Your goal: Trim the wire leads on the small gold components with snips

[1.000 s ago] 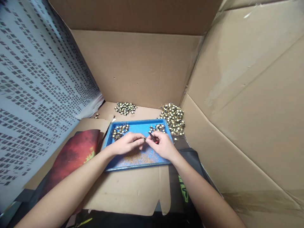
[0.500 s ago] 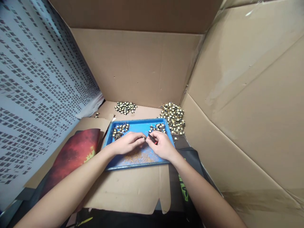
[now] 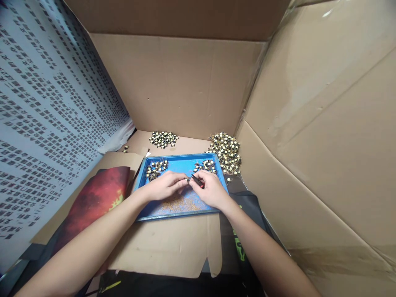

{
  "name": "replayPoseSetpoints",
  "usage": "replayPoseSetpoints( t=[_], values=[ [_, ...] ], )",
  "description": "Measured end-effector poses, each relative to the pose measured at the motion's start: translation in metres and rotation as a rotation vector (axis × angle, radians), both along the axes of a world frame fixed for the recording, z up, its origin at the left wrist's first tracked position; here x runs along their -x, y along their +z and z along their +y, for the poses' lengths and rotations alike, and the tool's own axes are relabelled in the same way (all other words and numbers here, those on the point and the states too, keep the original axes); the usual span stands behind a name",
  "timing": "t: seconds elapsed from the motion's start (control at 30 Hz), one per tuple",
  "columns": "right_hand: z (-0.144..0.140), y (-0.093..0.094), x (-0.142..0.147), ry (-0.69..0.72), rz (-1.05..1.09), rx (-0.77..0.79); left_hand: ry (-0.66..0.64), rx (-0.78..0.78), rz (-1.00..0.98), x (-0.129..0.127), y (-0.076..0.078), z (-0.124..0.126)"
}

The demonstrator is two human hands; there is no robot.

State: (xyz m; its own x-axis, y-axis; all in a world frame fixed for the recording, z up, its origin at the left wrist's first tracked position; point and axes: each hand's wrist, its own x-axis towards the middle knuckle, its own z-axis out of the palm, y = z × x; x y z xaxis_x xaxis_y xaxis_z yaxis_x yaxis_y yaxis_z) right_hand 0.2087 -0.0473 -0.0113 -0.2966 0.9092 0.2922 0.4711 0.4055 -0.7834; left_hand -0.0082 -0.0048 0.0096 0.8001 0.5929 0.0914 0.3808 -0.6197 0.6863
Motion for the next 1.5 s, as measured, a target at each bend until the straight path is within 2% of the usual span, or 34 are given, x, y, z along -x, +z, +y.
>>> replayPoseSetpoints(
  t=[0.3, 0.53, 1.0, 1.23, 1.5],
  values=[
    [-0.0017, 0.0020, 0.0019, -0.032, -0.040, -0.025, 0.010, 0.001, 0.026, -0.0032, 0.0041, -0.0032],
    [-0.0013, -0.0006, 0.0013, -0.003, 0.071, 0.054, -0.010, 0.056, 0.003, -0.0006, 0.0036, 0.0001],
    [-0.0002, -0.0057, 0.0019, -0.024, 0.061, 0.088, -0.052, 0.032, 0.048, 0.0016, -0.0008, 0.0024],
    [0.0008, -0.0049, 0.0007, -0.032, 0.043, 0.104, -0.051, -0.048, 0.055, 0.0006, -0.0022, 0.0029],
    [0.0003, -0.0061, 0.0019, 0.001, -0.018, 0.056, -0.111, -0.184, 0.021, 0.0007, -0.0017, 0.0014]
  ],
)
